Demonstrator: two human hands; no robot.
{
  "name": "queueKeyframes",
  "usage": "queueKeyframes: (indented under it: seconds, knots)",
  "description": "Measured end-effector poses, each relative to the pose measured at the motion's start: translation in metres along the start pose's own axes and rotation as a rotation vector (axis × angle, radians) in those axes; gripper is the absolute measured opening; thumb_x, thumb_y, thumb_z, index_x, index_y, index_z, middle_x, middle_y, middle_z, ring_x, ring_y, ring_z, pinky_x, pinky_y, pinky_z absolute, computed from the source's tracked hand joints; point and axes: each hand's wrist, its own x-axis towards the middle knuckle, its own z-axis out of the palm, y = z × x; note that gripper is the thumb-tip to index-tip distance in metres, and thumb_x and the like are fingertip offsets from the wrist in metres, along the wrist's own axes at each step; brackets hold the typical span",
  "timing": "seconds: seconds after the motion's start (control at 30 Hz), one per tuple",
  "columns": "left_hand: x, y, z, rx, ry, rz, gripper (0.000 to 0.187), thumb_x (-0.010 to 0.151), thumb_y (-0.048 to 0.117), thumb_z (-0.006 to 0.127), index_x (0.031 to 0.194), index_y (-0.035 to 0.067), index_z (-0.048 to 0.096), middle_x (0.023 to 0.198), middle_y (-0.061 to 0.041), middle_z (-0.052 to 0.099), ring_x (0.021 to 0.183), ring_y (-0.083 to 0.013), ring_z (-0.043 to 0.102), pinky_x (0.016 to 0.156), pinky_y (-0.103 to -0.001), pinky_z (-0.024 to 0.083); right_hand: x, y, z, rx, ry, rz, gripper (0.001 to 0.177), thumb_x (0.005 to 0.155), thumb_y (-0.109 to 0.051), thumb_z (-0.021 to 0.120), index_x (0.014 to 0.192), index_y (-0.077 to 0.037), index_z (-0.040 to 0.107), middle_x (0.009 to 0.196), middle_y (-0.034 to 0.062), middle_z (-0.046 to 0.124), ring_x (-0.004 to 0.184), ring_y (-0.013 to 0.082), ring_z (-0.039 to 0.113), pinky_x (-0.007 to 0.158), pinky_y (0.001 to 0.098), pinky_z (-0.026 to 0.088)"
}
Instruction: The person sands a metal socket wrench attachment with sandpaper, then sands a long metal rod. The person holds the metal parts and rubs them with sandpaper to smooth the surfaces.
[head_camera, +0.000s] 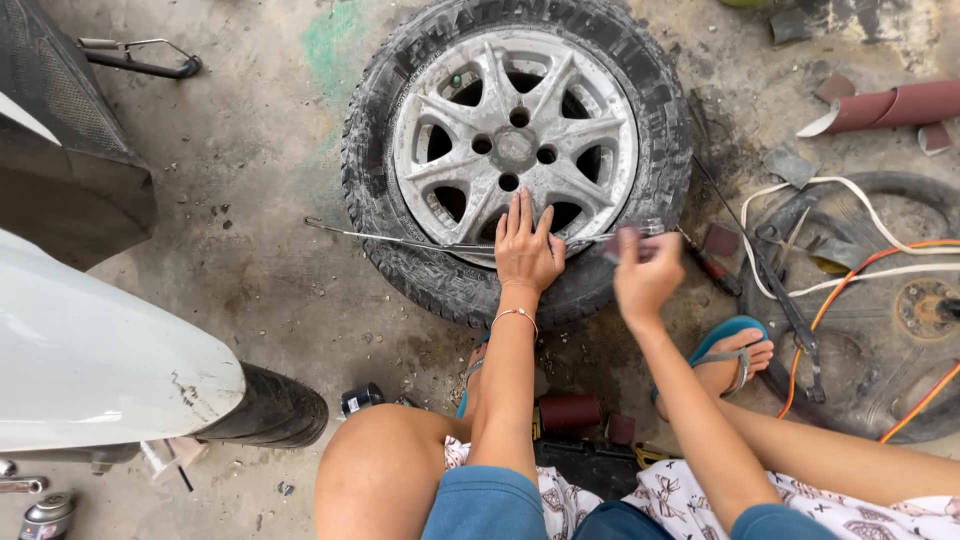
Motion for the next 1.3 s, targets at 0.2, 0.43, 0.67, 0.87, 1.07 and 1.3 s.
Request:
queueKeyframes:
  seconds: [0.2, 0.43, 0.67, 0.87, 1.07, 1.3]
  knots:
    - [-0.001, 0.002, -0.001, -0.016, -0.016, -0.018, 0.044, 0.081, 0.025, 0.050, 0.116, 0.015, 0.074, 0.146, -0.024, 0.056, 0.138, -0.0369, 0.053, 0.107, -0.049, 0.043, 0.005, 0.005, -0.003, 0.018, 0.090, 0.048, 0.039, 0.089, -0.040, 0.089, 0.088, -0.014, 0.060, 0.068, 0.0073, 0.067, 0.063, 0.0351, 0.069, 0.060, 0.0401, 0.052]
    - [0.001, 0.000, -0.002, 0.005, 0.018, -0.018, 0.045, 0.075, 0.026, 0.054, 0.114, 0.016, 0.073, 0.143, -0.023, 0.058, 0.136, -0.0367, 0.055, 0.108, -0.048, 0.043, -0.003, -0.011, 0.001, -0.045, 0.096, 0.052, 0.041, 0.085, -0.040, 0.091, 0.089, -0.013, 0.060, 0.067, 0.0089, 0.067, 0.061, 0.0389, 0.068, 0.059, 0.0462, 0.052]
    - [-0.002, 0.000, 0.009, 0.011, 0.039, -0.025, 0.045, 0.077, 0.028, 0.052, 0.115, 0.017, 0.072, 0.146, -0.023, 0.056, 0.139, -0.0363, 0.053, 0.109, -0.050, 0.042, -0.008, -0.007, 0.004, -0.026, -0.010, -0.031, 0.042, 0.092, -0.045, 0.088, 0.088, -0.017, 0.058, 0.066, 0.0021, 0.066, 0.062, 0.0325, 0.070, 0.060, 0.0390, 0.052]
    - [-0.002, 0.001, 0.008, -0.001, 0.031, -0.021, 0.044, 0.076, 0.028, 0.052, 0.114, 0.017, 0.072, 0.146, -0.023, 0.056, 0.139, -0.0361, 0.053, 0.114, -0.053, 0.038, 0.002, 0.012, 0.011, -0.064, 0.035, -0.050, 0.045, 0.093, -0.052, 0.087, 0.090, -0.017, 0.059, 0.069, 0.0047, 0.068, 0.063, 0.0360, 0.070, 0.060, 0.0429, 0.052]
    - [0.000, 0.002, 0.006, -0.009, 0.026, -0.013, 0.044, 0.077, 0.028, 0.052, 0.114, 0.016, 0.072, 0.146, -0.023, 0.056, 0.139, -0.0363, 0.052, 0.115, -0.054, 0.036, -0.011, 0.002, 0.001, -0.065, -0.025, -0.150, 0.042, 0.090, -0.048, 0.088, 0.087, -0.019, 0.058, 0.068, 0.0007, 0.065, 0.063, 0.0306, 0.069, 0.061, 0.0384, 0.052]
    - [-0.001, 0.002, 0.003, -0.014, 0.032, -0.016, 0.043, 0.077, 0.027, 0.052, 0.113, 0.016, 0.072, 0.146, -0.023, 0.056, 0.138, -0.0363, 0.053, 0.115, -0.054, 0.037, -0.023, -0.004, 0.027, -0.110, -0.173, -0.188, 0.044, 0.085, -0.056, 0.087, 0.085, -0.021, 0.060, 0.067, -0.0029, 0.067, 0.061, 0.0300, 0.070, 0.059, 0.0412, 0.053]
